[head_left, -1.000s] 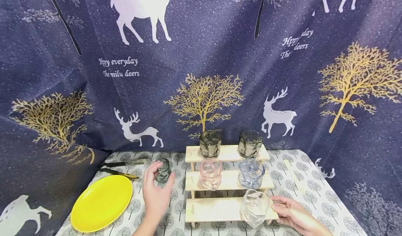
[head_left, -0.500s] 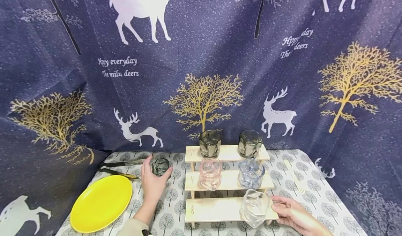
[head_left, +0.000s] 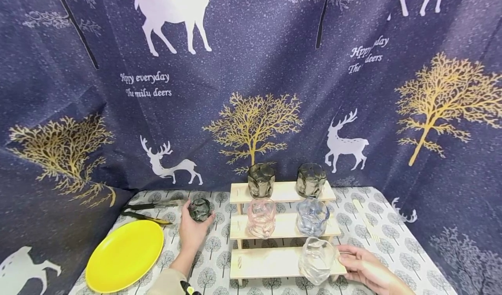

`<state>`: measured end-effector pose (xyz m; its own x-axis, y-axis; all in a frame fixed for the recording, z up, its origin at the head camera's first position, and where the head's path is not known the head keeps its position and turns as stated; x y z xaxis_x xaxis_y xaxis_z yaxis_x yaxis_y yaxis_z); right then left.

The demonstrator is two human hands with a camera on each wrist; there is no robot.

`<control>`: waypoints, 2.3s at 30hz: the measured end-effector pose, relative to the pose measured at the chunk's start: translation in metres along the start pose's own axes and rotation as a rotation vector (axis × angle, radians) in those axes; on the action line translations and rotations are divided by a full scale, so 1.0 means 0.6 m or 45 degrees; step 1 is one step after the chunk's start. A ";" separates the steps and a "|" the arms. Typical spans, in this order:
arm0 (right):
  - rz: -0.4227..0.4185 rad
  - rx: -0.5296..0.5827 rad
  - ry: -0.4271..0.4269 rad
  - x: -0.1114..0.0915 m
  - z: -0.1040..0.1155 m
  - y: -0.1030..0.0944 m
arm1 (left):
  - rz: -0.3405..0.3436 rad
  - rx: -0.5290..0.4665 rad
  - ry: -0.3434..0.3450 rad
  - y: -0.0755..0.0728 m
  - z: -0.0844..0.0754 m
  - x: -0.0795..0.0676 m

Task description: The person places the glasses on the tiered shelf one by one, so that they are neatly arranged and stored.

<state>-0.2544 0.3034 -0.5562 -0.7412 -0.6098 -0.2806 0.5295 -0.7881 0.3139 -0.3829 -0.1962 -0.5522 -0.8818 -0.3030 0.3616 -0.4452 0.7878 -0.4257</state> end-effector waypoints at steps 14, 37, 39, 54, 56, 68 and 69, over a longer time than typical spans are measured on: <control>-0.037 0.008 0.042 0.000 -0.002 -0.004 | -0.088 -0.043 0.013 -0.014 0.007 -0.009; -0.065 -0.025 0.061 0.002 0.002 -0.003 | -0.005 -0.023 0.073 -0.048 -0.054 -0.049; -0.070 -0.026 0.061 0.001 0.002 -0.003 | 0.007 -0.019 0.086 -0.055 -0.065 -0.056; -0.031 -0.021 0.064 0.002 0.002 0.001 | 0.137 0.022 0.142 -0.105 -0.146 -0.127; -0.028 -0.012 0.065 0.002 0.002 0.001 | 0.166 0.025 0.152 -0.106 -0.154 -0.138; -0.047 -0.007 0.029 -0.002 0.001 -0.002 | 0.241 -0.167 0.248 -0.078 -0.208 -0.193; -0.045 -0.006 0.029 -0.001 0.001 -0.002 | 0.258 -0.188 0.258 -0.072 -0.211 -0.197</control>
<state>-0.2544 0.3047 -0.5560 -0.7497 -0.5834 -0.3123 0.5052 -0.8094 0.2993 -0.2396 -0.1264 -0.4716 -0.8946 -0.0307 0.4458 -0.2234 0.8948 -0.3866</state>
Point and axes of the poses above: each hand's wrist, its own x-axis towards the middle knuckle, its own y-axis out of the palm, z = x × y, the point moved 8 cm from there along x, towards the middle knuckle, and after that the axes turned 10 degrees about y, right-handed, at the moved point
